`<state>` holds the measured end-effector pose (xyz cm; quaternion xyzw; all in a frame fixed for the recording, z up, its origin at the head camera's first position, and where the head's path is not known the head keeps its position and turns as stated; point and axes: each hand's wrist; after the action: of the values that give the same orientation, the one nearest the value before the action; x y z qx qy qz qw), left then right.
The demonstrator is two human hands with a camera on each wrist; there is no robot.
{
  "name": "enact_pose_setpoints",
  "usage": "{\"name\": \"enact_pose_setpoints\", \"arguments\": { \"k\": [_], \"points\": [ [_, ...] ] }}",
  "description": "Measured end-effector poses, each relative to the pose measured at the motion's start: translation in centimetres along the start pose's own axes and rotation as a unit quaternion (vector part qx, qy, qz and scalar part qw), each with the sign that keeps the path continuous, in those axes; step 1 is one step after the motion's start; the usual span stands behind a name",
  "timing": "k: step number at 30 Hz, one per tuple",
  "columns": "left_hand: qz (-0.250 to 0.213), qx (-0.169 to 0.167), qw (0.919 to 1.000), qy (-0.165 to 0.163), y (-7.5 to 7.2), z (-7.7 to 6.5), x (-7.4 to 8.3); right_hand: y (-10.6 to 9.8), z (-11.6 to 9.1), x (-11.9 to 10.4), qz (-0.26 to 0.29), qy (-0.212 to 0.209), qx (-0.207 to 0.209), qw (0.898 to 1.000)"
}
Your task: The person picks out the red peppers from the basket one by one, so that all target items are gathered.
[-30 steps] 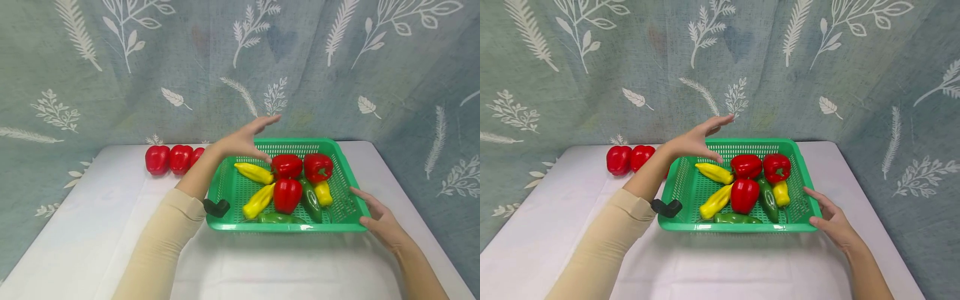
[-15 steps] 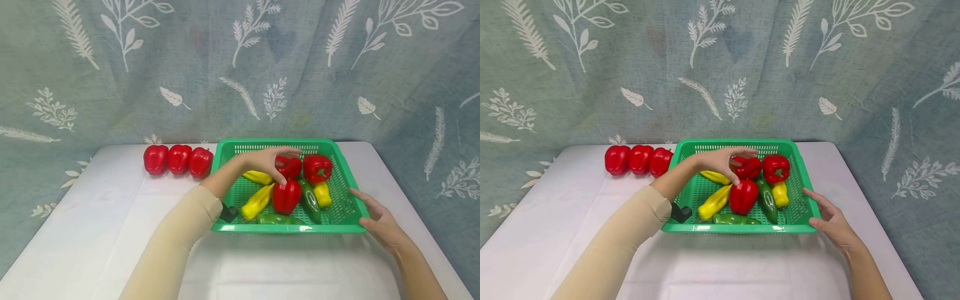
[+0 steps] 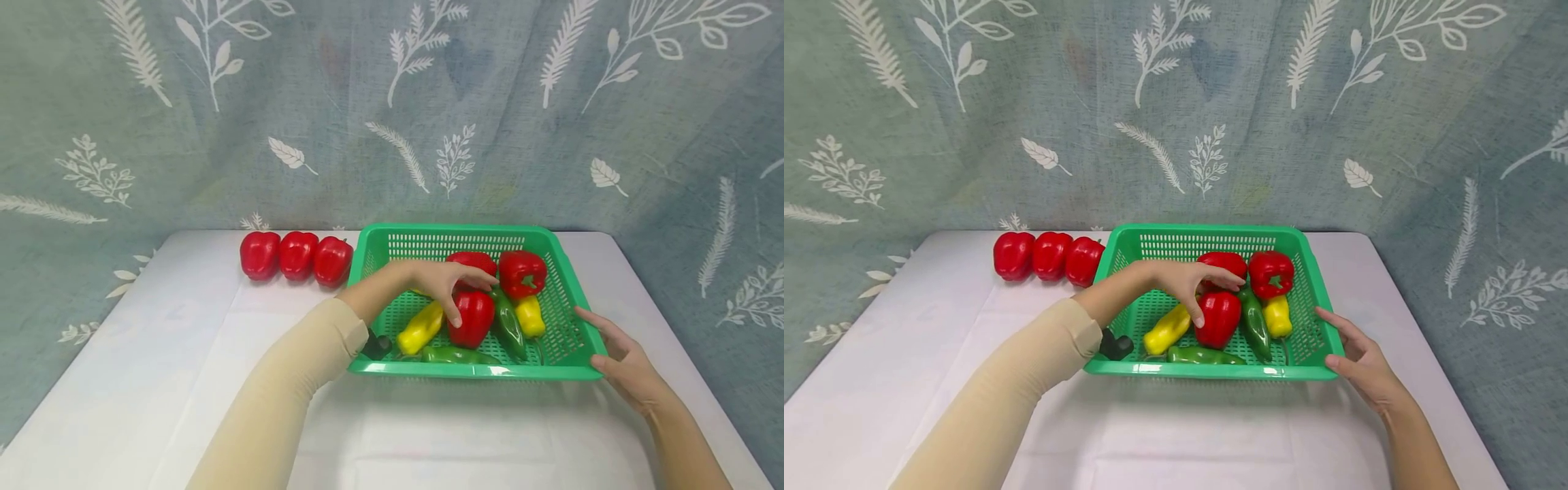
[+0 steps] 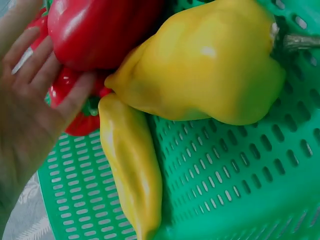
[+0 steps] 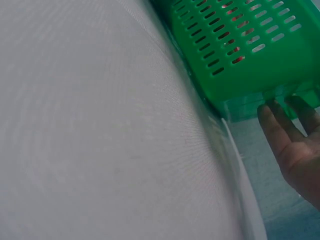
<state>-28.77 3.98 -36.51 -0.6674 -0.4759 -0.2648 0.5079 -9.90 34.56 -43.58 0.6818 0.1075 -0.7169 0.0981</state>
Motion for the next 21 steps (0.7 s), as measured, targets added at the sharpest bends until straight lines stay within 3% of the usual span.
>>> {"name": "enact_pose_setpoints", "arguments": {
  "k": [3,12,17,21],
  "points": [
    [0.013,-0.014,0.9996,-0.021,0.3,0.1,-0.2,0.0,0.0,0.1,0.001,-0.003,0.001,1.000],
    [0.025,-0.017,0.9978,-0.060,0.8,0.2,-0.5,0.0,-0.1,0.2,-0.010,0.006,0.008,1.000],
    [0.044,-0.016,0.9974,-0.054,1.4,0.6,-0.7,-0.1,-0.1,0.1,-0.014,0.001,0.008,1.000],
    [0.108,-0.007,0.9936,-0.032,2.1,0.9,-0.9,0.0,-0.1,0.1,-0.011,-0.001,0.005,1.000]
  ]
}}
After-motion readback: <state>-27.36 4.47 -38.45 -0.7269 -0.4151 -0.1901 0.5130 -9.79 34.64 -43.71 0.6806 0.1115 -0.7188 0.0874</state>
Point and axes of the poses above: each hand's wrist, its own z-axis towards the middle knuckle, its own y-axis out of the palm, x = y × z, and after that the axes turned 6 degrees about -x, right-handed
